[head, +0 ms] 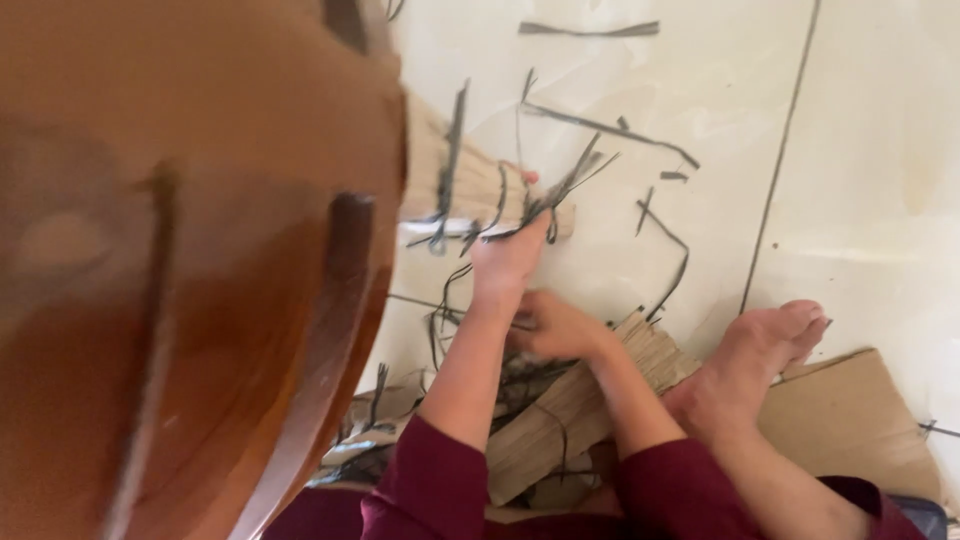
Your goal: A person is wrapping the legs of a wooden stool with protective cardboard and securing them with thin plastic ties while sitting on the floor.
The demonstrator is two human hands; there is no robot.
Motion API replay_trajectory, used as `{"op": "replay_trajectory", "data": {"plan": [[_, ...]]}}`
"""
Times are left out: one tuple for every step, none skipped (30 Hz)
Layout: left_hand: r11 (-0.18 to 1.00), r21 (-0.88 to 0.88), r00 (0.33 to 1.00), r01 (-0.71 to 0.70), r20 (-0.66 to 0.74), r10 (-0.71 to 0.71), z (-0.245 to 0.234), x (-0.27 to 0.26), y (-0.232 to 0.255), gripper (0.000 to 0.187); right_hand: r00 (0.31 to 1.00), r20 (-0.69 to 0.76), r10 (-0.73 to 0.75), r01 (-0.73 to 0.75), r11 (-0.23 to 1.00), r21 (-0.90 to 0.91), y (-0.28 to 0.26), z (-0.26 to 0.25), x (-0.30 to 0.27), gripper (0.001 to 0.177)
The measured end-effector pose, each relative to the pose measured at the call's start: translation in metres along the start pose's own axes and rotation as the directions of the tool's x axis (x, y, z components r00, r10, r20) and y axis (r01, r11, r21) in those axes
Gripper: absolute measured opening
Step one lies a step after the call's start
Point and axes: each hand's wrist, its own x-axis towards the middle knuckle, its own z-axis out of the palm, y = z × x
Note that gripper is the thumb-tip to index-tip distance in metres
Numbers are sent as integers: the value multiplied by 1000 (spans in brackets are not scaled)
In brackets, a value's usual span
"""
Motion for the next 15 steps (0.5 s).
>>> {"op": "replay_trajectory", "data": {"plan": [[998, -3, 997, 64, -52, -64, 0, -13, 16, 61, 980, -199, -3, 11, 999, 36, -8, 0, 1, 16], [994, -17, 988, 110, -108, -111, 0, -21, 39, 70, 919, -393, -13, 36, 998, 52, -18, -7, 6, 23], [994, -22, 987, 103, -124, -105, -16, -30, 26, 70, 921, -387, -29, 49, 998, 43, -10, -11, 6, 23], [993, -14, 993, 119, -23, -120, -31, -42, 12, 96, 853, -520, -39, 11, 998, -57, -3, -13, 5, 21], [990, -3, 988, 138, 78, -137, -45, -54, -2, 123, 766, -640, -64, -40, 988, -148, 5, -16, 3, 19], [992, -9, 990, 123, 72, -122, -60, -74, -6, 123, 762, -642, -80, -32, 987, -161, 2, -21, -5, 19], [989, -150, 993, 19, 118, -1, -74, -95, -11, 99, 649, -725, -231, -11, 950, -312, -1, -27, -13, 22], [954, -293, 980, -66, 158, 116, -85, -119, -19, 78, 521, -768, -373, -27, 892, -451, -3, -29, -28, 28], [952, -298, 979, -70, 162, 123, -88, -131, -40, 78, 519, -767, -376, -32, 889, -457, 5, -43, -39, 28], [956, -276, 968, -97, 198, 155, -90, -145, -63, 71, 423, -789, -445, -301, 753, -585, 13, -56, -52, 31], [959, -255, 954, -125, 235, 187, -92, -159, -86, 63, 341, -774, -534, -555, 550, -624, 21, -68, -64, 42], [954, -268, 953, -132, 230, 196, -113, -176, -86, 63, 344, -765, -545, -555, 539, -634, 23, -71, -65, 42], [980, -146, 903, -137, 389, 184, -134, -193, -86, 53, 357, -895, -266, -706, 550, -446, 23, -74, -65, 41], [986, -24, 831, -163, 535, 150, -156, -211, -87, 44, 304, -952, 31, -837, 486, -252, 24, -76, -65, 45], [985, -37, 833, -168, 530, 161, -172, -220, -102, 44, 308, -951, 18, -836, 482, -262, 40, -60, -63, 45]]}}
